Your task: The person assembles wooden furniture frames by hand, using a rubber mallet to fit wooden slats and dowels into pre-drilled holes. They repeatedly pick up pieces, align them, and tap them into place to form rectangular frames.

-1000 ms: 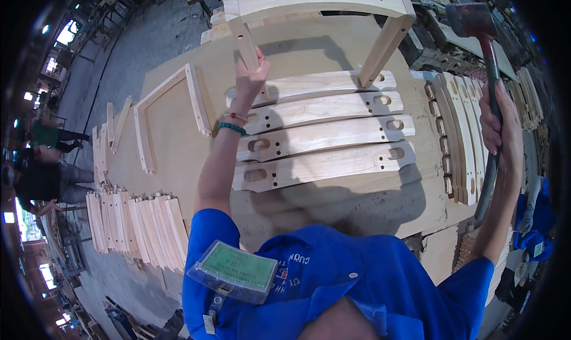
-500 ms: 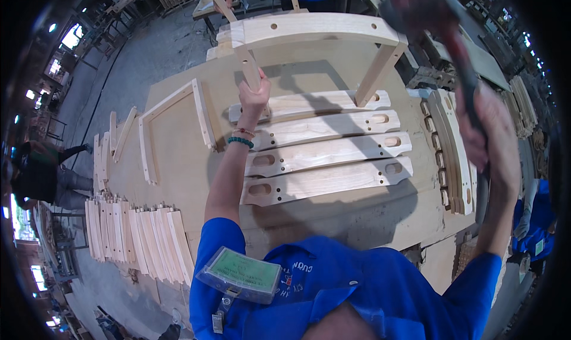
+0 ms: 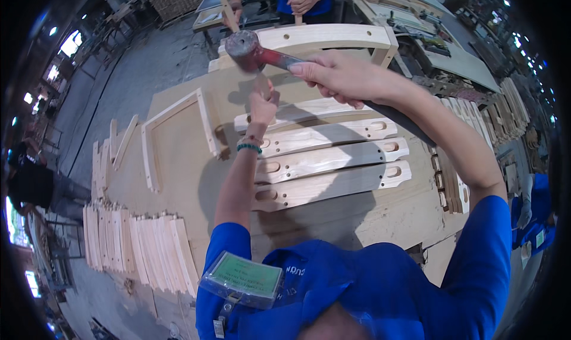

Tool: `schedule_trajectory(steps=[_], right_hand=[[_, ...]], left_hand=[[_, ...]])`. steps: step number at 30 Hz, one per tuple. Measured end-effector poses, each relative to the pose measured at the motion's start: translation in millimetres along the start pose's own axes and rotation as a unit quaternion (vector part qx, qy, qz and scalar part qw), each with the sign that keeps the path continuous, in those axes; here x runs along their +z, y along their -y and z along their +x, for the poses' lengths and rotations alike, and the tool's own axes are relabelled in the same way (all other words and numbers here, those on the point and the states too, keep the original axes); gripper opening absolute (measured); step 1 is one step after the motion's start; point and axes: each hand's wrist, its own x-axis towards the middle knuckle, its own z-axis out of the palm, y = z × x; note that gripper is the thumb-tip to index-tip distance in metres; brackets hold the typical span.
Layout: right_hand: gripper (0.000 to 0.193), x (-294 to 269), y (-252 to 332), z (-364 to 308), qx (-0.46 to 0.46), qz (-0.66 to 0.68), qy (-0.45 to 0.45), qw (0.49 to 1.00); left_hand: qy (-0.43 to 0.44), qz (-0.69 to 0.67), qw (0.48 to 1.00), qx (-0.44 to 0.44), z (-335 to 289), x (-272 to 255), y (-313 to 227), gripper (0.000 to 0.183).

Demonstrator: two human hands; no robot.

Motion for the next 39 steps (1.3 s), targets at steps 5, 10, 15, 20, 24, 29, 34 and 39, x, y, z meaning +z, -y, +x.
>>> schedule_trajectory(steps=[5,10,15,20,24,29,34,39], right_hand=[[0.043,-48.6,32.8,-65.1,-0.019,0.069,-0.123,0.990],[0.042,-111.1,38.2,-110.1,-0.164,0.195,-0.337,0.906],[0.036,-79.2,-99.9,-88.7,0.047,0.127,-0.345,0.929],[0.033,-51.7,-122.1,-130.7,0.123,0.262,-0.254,0.923],[0.032,-8.6,-155.3,-166.2,0.188,0.256,-0.284,0.905],[0.026,34.4,-188.6,-212.7,0.262,0.367,-0.273,0.850],[0.032,46.4,-217.0,-202.4,0.290,0.381,-0.268,0.836],[0.035,65.8,-222.4,-205.0,0.316,0.402,-0.305,0.803]], left_hand=[[-0.029,0.084,0.993,-0.078,4.0,-1.0,20.7,0.015],[-0.048,-0.031,0.998,-0.022,8.1,15.1,13.8,0.015],[-0.052,-0.086,0.994,0.031,6.4,8.3,16.7,0.013],[-0.012,0.025,0.993,-0.112,39.1,13.1,28.4,0.021],[0.027,0.025,0.970,-0.242,89.4,46.4,40.1,0.039],[0.074,0.206,0.948,-0.230,139.1,25.4,105.3,0.049],[0.117,0.318,0.907,-0.248,122.8,-9.5,111.6,0.047],[0.141,0.211,0.947,-0.197,108.3,-79.3,55.5,0.038]])
